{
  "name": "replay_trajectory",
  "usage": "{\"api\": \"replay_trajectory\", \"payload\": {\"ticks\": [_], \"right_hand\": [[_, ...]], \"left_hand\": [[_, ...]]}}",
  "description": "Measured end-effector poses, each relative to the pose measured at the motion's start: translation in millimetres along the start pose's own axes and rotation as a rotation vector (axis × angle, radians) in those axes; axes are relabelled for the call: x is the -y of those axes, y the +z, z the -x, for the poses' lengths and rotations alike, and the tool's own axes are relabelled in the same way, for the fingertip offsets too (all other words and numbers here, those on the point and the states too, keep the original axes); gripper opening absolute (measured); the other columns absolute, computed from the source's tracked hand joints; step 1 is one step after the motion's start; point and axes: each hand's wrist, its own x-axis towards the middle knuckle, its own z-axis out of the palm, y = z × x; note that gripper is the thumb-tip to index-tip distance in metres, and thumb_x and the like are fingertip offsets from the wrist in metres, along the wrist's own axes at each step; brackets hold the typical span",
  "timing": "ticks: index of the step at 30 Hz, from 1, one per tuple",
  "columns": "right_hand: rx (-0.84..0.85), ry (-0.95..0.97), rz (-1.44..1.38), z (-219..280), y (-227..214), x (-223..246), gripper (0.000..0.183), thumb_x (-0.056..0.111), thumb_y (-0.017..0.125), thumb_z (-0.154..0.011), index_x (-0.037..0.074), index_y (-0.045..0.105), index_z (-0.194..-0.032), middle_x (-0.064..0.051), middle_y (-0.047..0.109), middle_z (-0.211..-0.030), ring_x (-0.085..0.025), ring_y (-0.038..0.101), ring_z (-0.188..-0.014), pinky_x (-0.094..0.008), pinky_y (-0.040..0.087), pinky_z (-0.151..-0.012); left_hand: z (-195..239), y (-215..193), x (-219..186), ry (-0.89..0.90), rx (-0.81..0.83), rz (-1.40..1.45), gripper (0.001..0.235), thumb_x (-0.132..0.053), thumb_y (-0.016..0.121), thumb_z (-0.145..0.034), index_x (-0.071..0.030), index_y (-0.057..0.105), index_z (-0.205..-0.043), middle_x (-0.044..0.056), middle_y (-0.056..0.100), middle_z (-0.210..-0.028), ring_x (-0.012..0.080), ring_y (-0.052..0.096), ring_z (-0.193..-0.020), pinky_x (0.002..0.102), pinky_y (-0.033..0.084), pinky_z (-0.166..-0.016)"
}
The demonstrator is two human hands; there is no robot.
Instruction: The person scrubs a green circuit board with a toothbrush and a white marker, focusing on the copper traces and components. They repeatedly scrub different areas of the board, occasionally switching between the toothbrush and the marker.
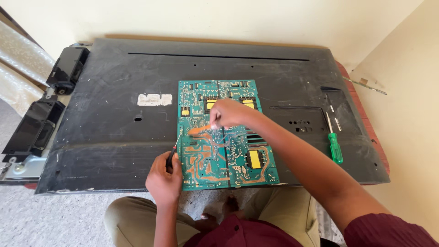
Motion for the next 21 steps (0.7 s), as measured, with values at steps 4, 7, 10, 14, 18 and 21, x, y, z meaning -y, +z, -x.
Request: {"api": "replay_trajectory", "payload": {"ticks": [4,7,10,14,18,21], "right_hand": [[0.175,-0.066,0.004,4,8,7,0.010,0.005,0.071,-0.083,0.007,0.078,-0.090,-0.008,0.082,-0.101,-0.015,0.076,-0.067,-0.031,0.058,-0.055],[0.072,-0.023,0.036,7,10,12,0.011,0.008,0.070,-0.087,0.011,0.078,-0.093,-0.007,0.081,-0.100,-0.013,0.076,-0.066,-0.028,0.058,-0.054],[0.215,-0.043,0.088,5,14,24,0.011,0.009,0.074,-0.085,0.010,0.079,-0.095,-0.008,0.081,-0.096,-0.013,0.074,-0.066,-0.027,0.055,-0.054],[-0.293,-0.135,0.055,11,24,33,0.010,0.008,0.075,-0.085,0.009,0.081,-0.092,-0.007,0.082,-0.089,-0.012,0.076,-0.068,-0.026,0.057,-0.060],[0.158,-0.019,-0.003,13,31,38,0.008,0.007,0.074,-0.085,0.011,0.078,-0.091,-0.007,0.080,-0.092,-0.015,0.073,-0.067,-0.029,0.058,-0.057],[-0.050,-0.049,-0.091,18,29,24,0.012,0.003,0.068,-0.087,0.010,0.078,-0.087,-0.008,0.079,-0.095,-0.016,0.074,-0.065,-0.031,0.058,-0.055]], "left_hand": [[-4,-1,1,0.132,-0.059,-0.027,0.018,-0.018,0.073,-0.092,-0.005,0.074,-0.103,0.008,0.072,-0.089,0.0232,0.067,-0.066,0.036,0.053,-0.062],[1,2,2,0.101,-0.046,0.001,0.017,-0.019,0.072,-0.092,-0.006,0.074,-0.103,0.008,0.072,-0.089,0.0233,0.067,-0.064,0.036,0.054,-0.062],[-2,-1,4,0.125,-0.062,-0.028,0.017,-0.020,0.073,-0.093,-0.006,0.074,-0.102,0.009,0.072,-0.089,0.0238,0.067,-0.064,0.036,0.054,-0.061],[1,4,4,0.122,-0.070,0.010,0.017,-0.020,0.072,-0.093,-0.006,0.074,-0.103,0.009,0.072,-0.088,0.0236,0.067,-0.063,0.036,0.054,-0.062],[-2,-1,4,0.143,-0.077,-0.010,0.016,-0.020,0.073,-0.092,-0.006,0.074,-0.100,0.009,0.073,-0.088,0.0237,0.068,-0.066,0.037,0.053,-0.061],[2,1,3,0.133,-0.068,0.042,0.018,-0.020,0.072,-0.094,-0.005,0.073,-0.103,0.009,0.071,-0.088,0.0236,0.066,-0.065,0.036,0.054,-0.062]]}}
